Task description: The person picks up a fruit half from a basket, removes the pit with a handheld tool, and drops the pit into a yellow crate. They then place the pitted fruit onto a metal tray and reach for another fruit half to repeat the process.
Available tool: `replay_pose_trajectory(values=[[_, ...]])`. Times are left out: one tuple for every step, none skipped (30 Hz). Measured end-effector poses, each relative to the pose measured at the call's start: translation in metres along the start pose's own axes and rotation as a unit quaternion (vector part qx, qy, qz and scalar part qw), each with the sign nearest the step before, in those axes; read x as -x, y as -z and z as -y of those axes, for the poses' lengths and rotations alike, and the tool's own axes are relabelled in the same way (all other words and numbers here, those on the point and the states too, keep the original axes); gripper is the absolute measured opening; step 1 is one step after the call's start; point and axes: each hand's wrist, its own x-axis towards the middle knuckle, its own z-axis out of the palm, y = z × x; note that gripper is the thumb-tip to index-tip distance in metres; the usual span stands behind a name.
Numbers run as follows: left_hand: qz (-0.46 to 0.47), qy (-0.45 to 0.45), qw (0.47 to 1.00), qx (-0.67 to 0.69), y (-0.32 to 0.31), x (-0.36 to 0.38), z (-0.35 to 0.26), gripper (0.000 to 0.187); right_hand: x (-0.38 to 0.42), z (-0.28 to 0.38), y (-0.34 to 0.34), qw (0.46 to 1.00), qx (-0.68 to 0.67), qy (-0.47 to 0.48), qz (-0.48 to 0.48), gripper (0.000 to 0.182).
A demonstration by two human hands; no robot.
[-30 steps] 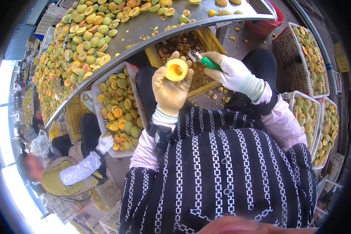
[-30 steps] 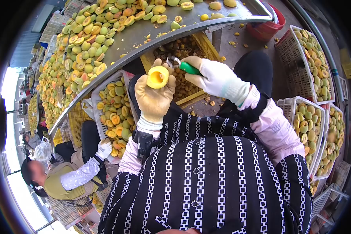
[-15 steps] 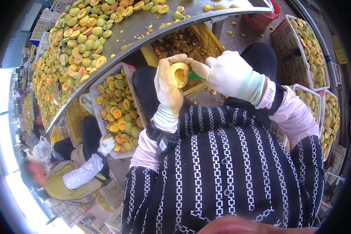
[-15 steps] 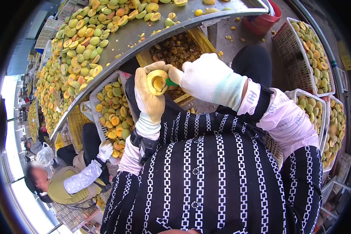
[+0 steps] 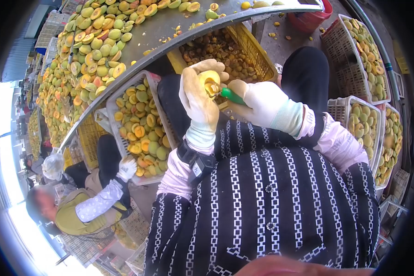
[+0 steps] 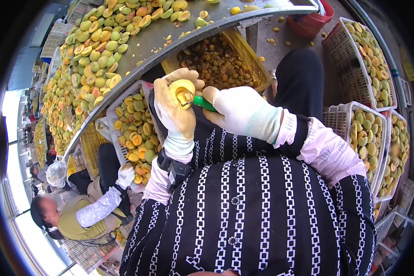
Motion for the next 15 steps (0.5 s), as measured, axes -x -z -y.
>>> replay_pose_trajectory(values=[[-0.001, 0.000, 1.000, -0.001, 0.000, 0.000, 0.000, 0.052, 0.001, 0.000, -0.004, 0.999, -0.037, -0.001, -0.008, 0.028], [-0.002, -0.006, 1.000, 0.003, 0.001, 0.000, -0.001, 0.053, 0.000, 0.000, -0.007, 0.997, -0.074, -0.001, -0.016, 0.028], [-0.004, -0.012, 1.000, 0.007, 0.001, 0.000, -0.001, 0.053, 0.000, 0.000, -0.009, 0.997, -0.075, 0.000, -0.016, 0.028], [-0.005, -0.012, 1.000, 0.006, 0.001, 0.000, -0.001, 0.053, -0.001, 0.001, -0.011, 0.995, -0.097, -0.014, -0.007, 0.029], [-0.015, -0.002, 1.000, 0.021, 0.001, -0.001, -0.002, 0.052, -0.002, 0.001, -0.013, 0.992, -0.119, -0.029, 0.003, 0.030], [-0.026, 0.008, 0.999, 0.036, 0.002, -0.001, -0.002, 0.052, -0.004, 0.004, -0.006, 0.992, -0.119, -0.028, 0.003, 0.030], [-0.026, 0.008, 0.999, 0.035, 0.003, -0.003, -0.002, 0.052, -0.006, 0.009, 0.006, 0.937, -0.298, -0.143, 0.109, 0.032], [-0.036, -0.008, 0.999, 0.030, 0.004, -0.006, -0.002, 0.051, -0.008, 0.012, 0.012, 0.827, -0.459, -0.249, 0.210, 0.034], [-0.045, -0.025, 0.998, 0.026, 0.006, -0.009, -0.002, 0.051, -0.007, 0.007, 0.013, 0.825, -0.462, -0.253, 0.206, 0.035], [-0.048, -0.042, 0.998, 0.002, 0.007, -0.013, -0.004, 0.050, -0.005, -0.005, 0.006, 0.923, -0.318, -0.185, 0.113, 0.034], [-0.049, -0.043, 0.998, 0.001, 0.009, -0.016, -0.004, 0.050, -0.005, -0.015, -0.004, 0.981, -0.160, -0.108, 0.015, 0.032], [-0.048, -0.046, 0.998, 0.001, 0.010, -0.019, -0.003, 0.049, -0.005, -0.017, -0.005, 0.995, 0.000, -0.080, -0.063, 0.028], [-0.045, -0.048, 0.998, 0.001, 0.010, -0.022, -0.001, 0.049, -0.007, -0.018, -0.004, 0.992, 0.045, -0.032, -0.117, 0.027], [-0.034, -0.046, 0.998, 0.004, 0.012, -0.024, 0.005, 0.050, -0.009, -0.017, -0.003, 0.990, 0.068, -0.010, -0.126, 0.030], [-0.032, -0.045, 0.998, 0.005, 0.010, -0.025, 0.006, 0.050, -0.011, -0.014, -0.001, 0.987, 0.091, 0.011, -0.133, 0.034]])
